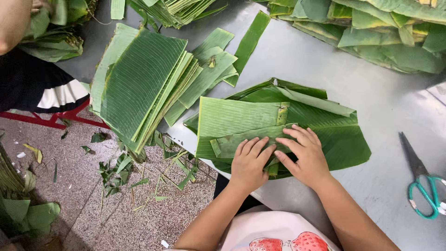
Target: The person folds banana leaf sheets into layered packets, at times placing a ball of pink dough on a leaf before folding the leaf over it, pressing and creasing the folds by hand, and setting finished folded leaf packets aside on the work table.
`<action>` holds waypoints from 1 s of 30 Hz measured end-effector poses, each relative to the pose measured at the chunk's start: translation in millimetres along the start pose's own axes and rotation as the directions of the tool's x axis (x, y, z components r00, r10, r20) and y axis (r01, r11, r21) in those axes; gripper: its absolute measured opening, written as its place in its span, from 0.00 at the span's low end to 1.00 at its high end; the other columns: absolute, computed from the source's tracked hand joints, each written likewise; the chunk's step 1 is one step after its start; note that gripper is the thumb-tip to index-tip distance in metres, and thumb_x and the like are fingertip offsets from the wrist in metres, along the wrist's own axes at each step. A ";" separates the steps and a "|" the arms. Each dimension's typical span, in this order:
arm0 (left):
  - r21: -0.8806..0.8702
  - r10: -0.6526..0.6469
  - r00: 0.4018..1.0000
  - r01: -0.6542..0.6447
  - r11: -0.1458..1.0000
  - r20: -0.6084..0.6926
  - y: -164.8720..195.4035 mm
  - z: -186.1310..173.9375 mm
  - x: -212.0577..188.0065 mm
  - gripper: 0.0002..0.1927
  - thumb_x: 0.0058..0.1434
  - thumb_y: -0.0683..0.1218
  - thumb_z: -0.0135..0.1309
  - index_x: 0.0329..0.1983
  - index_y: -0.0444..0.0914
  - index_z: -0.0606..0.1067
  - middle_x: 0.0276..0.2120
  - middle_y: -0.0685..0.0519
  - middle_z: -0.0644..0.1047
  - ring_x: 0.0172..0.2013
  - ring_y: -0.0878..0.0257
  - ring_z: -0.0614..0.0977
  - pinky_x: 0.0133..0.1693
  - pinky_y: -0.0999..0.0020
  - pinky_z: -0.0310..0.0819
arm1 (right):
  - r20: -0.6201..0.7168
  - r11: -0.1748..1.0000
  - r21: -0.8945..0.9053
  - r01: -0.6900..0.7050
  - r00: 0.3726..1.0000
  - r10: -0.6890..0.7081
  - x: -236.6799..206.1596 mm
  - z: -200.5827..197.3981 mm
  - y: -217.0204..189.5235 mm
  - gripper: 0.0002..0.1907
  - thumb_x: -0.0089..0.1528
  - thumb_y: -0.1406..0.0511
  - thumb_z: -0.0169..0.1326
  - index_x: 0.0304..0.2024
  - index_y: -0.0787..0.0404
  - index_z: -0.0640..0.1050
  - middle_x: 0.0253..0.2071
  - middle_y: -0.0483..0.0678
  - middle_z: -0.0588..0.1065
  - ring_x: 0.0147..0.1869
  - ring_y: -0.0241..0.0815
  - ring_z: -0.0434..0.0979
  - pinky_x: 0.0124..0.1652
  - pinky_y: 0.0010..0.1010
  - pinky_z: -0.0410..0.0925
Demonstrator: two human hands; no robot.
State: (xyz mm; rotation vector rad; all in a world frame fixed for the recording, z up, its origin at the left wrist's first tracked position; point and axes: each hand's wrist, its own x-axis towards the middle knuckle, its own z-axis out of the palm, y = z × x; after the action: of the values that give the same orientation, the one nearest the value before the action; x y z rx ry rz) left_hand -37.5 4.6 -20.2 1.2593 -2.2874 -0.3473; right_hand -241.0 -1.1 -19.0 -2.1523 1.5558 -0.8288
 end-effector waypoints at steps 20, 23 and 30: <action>0.006 0.006 1.000 -0.006 1.000 0.003 0.1 -0.8 0.8 0.37 0.42 0.41 0.61 0.61 0.44 0.74 0.62 0.49 0.73 0.63 0.50 0.72 0.67 0.48 0.60 | -0.021 1.000 0.002 -0.002 1.000 0.002 0.1 1.7 0.2 0.16 0.62 0.58 0.58 0.51 0.54 0.81 0.61 0.49 0.74 0.72 0.54 0.67 0.70 0.53 0.54; 0.011 -0.001 1.000 0.001 1.000 0.019 0.5 -1.2 0.6 0.37 0.42 0.41 0.61 0.61 0.44 0.74 0.62 0.50 0.73 0.63 0.50 0.72 0.66 0.48 0.60 | -0.015 1.000 0.001 -0.004 1.000 0.004 -0.2 2.2 1.1 0.16 0.62 0.58 0.58 0.51 0.54 0.82 0.61 0.50 0.74 0.72 0.54 0.67 0.70 0.53 0.54; 0.003 -0.013 0.999 0.012 1.000 0.045 -0.6 2.6 -1.4 0.37 0.42 0.41 0.63 0.61 0.44 0.74 0.62 0.49 0.72 0.63 0.50 0.71 0.66 0.47 0.59 | 0.010 1.000 0.017 0.004 1.000 -0.004 1.7 -2.6 -1.5 0.20 0.61 0.53 0.59 0.52 0.54 0.81 0.62 0.49 0.73 0.73 0.55 0.65 0.71 0.54 0.53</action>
State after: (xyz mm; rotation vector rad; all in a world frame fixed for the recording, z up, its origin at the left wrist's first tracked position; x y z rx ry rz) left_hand -37.8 5.4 -23.2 1.2799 -2.3189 -0.3806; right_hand -241.2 -2.1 -15.7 -2.1450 1.5341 -0.8283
